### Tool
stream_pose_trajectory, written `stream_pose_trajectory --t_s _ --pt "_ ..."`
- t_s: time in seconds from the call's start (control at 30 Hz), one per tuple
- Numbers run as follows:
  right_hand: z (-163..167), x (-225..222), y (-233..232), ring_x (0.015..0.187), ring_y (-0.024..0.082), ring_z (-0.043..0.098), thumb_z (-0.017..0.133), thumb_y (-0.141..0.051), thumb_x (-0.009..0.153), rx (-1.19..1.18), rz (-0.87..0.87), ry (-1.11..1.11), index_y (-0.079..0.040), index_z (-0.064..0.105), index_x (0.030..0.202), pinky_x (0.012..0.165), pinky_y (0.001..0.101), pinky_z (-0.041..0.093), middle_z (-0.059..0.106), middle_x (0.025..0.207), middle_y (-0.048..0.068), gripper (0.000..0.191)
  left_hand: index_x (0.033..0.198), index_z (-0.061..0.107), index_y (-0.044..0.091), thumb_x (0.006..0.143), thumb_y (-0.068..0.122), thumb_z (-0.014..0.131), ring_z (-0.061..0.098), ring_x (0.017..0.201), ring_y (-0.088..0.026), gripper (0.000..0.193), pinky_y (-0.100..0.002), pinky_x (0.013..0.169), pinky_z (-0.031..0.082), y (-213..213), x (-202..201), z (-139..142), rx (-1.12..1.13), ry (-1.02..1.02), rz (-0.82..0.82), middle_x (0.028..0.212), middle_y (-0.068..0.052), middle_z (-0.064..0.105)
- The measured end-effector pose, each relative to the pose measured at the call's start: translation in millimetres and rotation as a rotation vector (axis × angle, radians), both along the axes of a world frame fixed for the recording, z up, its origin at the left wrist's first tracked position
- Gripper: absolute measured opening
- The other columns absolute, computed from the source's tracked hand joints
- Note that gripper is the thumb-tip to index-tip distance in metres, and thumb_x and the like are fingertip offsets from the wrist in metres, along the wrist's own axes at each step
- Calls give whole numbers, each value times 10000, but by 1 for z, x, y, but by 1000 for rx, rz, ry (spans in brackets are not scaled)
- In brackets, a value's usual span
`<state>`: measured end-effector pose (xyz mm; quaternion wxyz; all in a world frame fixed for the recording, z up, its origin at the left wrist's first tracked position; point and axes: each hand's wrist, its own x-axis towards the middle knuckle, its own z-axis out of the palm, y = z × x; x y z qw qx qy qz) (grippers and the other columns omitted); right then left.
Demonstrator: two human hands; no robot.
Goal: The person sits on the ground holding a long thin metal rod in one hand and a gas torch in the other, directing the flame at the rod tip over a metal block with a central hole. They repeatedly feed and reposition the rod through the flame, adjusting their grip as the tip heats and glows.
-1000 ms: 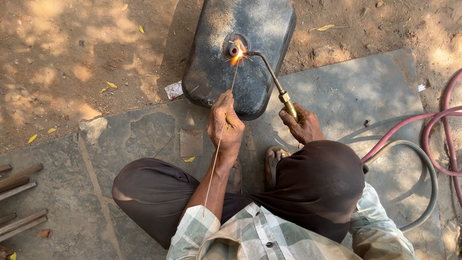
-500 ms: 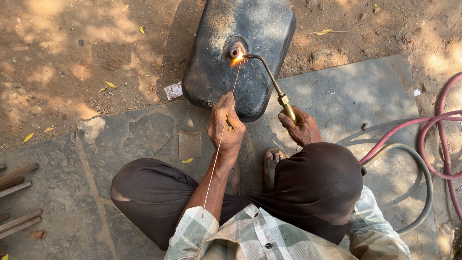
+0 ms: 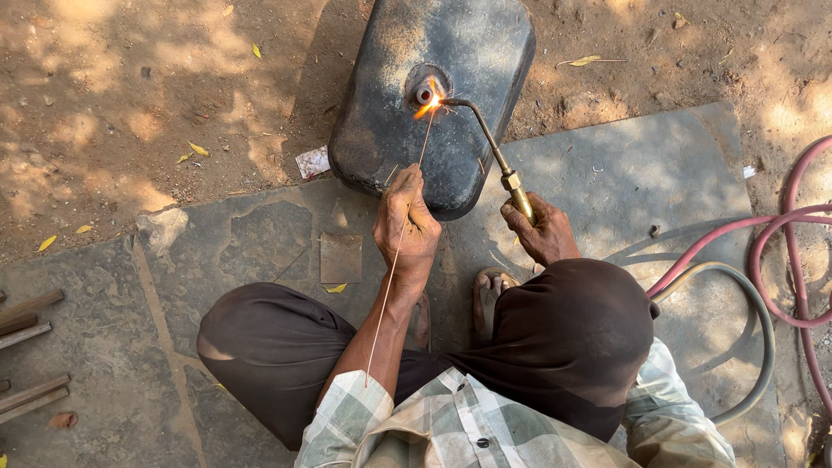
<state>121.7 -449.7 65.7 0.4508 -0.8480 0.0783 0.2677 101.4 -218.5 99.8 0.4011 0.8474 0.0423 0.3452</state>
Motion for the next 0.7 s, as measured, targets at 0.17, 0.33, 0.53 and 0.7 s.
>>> stream_pose_trajectory --t_s 0.17,0.33,0.53,0.7 --pt "0 0 0 663 176 622 639 -455 991 -13 4 -5 -108 718 1106 604 408 495 669 749 62 374 1143 594 -9 1026 -45 628 735 1135 -343 127 -385 927 688 0 0 1 -9 -8 6 1162 -206 714" --pt "0 1 1 667 165 639 632 -459 988 -5 8 -17 -108 709 1114 607 390 505 682 760 53 380 1119 587 -5 1022 -32 642 732 1140 -342 115 -395 930 681 -1 -2 3 -13 -17 -1 1160 -209 714" --pt "2 2 0 657 190 624 633 -455 986 -25 5 12 -103 716 1096 603 415 494 676 754 65 378 1132 587 -5 1032 -27 629 732 1143 -339 111 -388 933 685 0 -1 1 -13 -12 -5 1163 -206 711" --pt "5 -1 0 713 191 628 632 -460 990 23 7 -13 -107 714 1086 645 423 509 673 785 60 375 1152 585 -7 1033 -34 621 732 1145 -333 127 -378 939 682 1 -2 0 -33 -9 -6 1175 -202 707"
